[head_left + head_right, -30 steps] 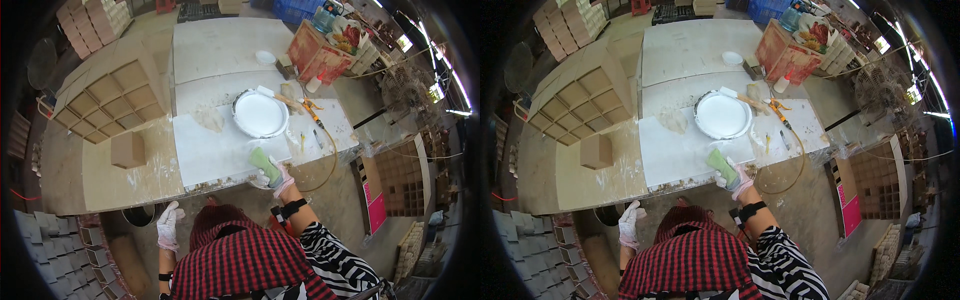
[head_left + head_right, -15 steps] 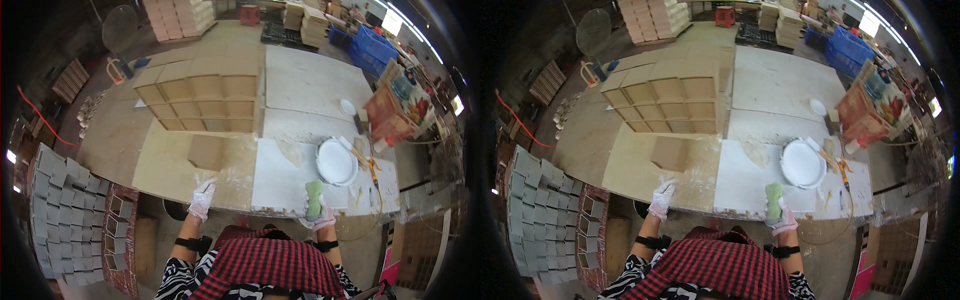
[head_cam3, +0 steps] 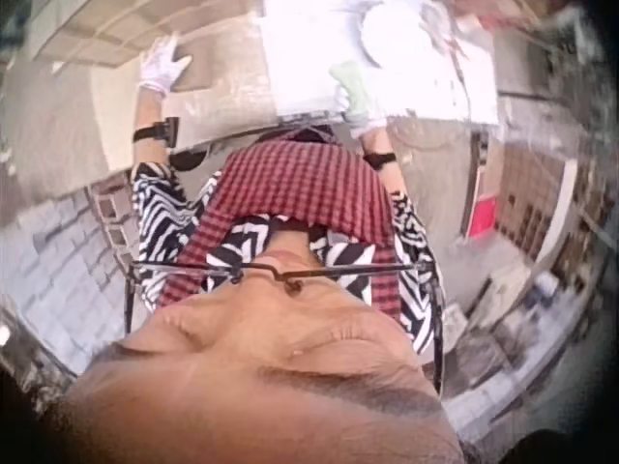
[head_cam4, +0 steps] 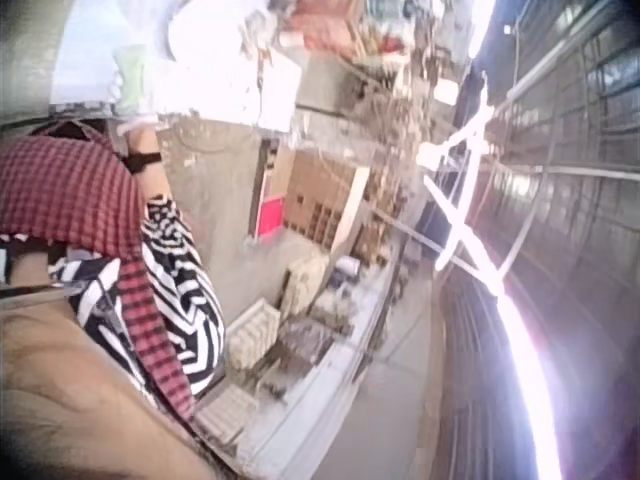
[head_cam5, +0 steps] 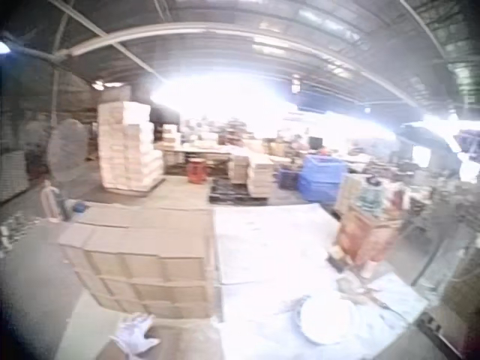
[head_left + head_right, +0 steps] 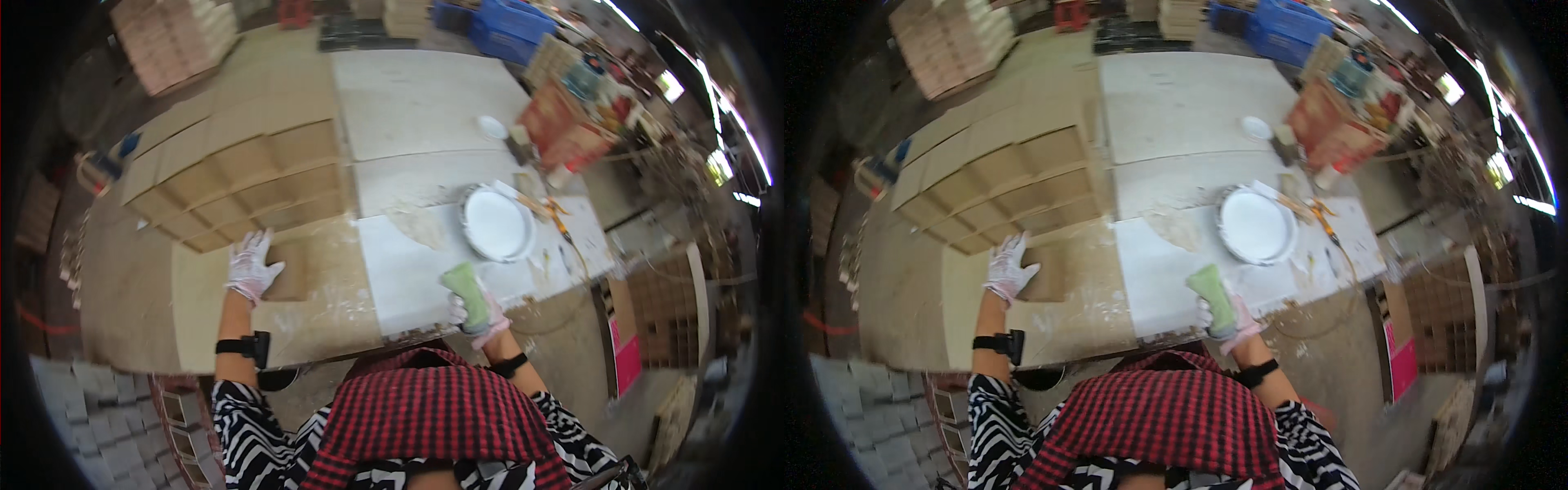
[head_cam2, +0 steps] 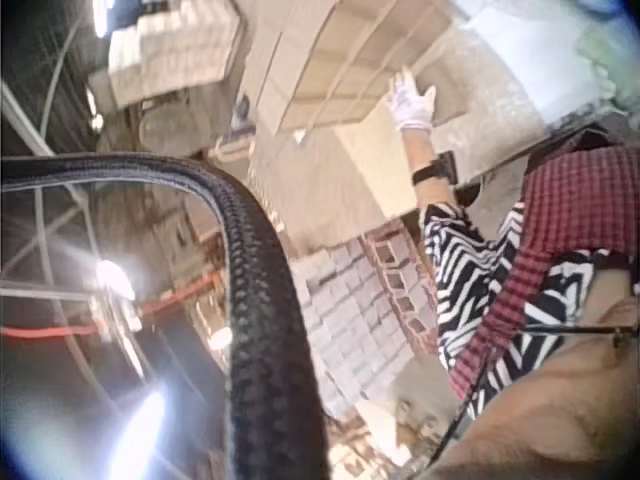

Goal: The person applies a white substance from a bucket to the inner surfaces and edges of several wooden boxes using a small roller and then places the boxes on a nearby table.

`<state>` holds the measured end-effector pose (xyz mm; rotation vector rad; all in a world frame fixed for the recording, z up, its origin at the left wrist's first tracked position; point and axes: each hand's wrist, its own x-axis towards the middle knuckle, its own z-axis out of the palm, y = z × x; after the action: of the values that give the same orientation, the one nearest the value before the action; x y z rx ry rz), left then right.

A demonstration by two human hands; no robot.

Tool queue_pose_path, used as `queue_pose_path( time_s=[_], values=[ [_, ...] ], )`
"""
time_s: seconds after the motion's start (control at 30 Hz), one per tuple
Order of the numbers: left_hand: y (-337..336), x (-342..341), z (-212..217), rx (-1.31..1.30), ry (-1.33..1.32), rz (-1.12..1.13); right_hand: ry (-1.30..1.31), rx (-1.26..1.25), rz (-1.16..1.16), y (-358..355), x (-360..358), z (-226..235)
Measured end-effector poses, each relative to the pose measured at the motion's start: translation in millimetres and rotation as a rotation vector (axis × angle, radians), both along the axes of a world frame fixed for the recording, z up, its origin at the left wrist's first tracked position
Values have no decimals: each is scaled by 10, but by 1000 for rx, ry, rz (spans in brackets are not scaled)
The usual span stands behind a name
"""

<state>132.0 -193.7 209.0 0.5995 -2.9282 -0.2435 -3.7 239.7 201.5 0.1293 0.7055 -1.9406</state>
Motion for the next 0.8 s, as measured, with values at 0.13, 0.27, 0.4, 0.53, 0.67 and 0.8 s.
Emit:
queue_pose_path(
  time_s=[0.13, 0.27, 0.4, 0.53, 0.67, 0.8],
  values=[
    [-312, -326, 118, 165, -461, -72, -56, -26, -48, -29, -4, 215],
    [-297, -444, 74, 190, -480, -106, -27, -5, -131, 125, -52, 38],
    [109, -392, 324, 320, -236, -53, -83, 156, -200, 224, -51, 209],
    [458, -406, -144, 1114, 312, 112, 117, 420, -189, 366, -284, 274],
    [1614, -669, -190, 1873, 633, 390, 1106, 1198, -112, 488, -929, 378],
    [2351, -858, -360, 1997, 683, 566, 1710, 1557, 72, 697, -1409, 392]
  ],
)
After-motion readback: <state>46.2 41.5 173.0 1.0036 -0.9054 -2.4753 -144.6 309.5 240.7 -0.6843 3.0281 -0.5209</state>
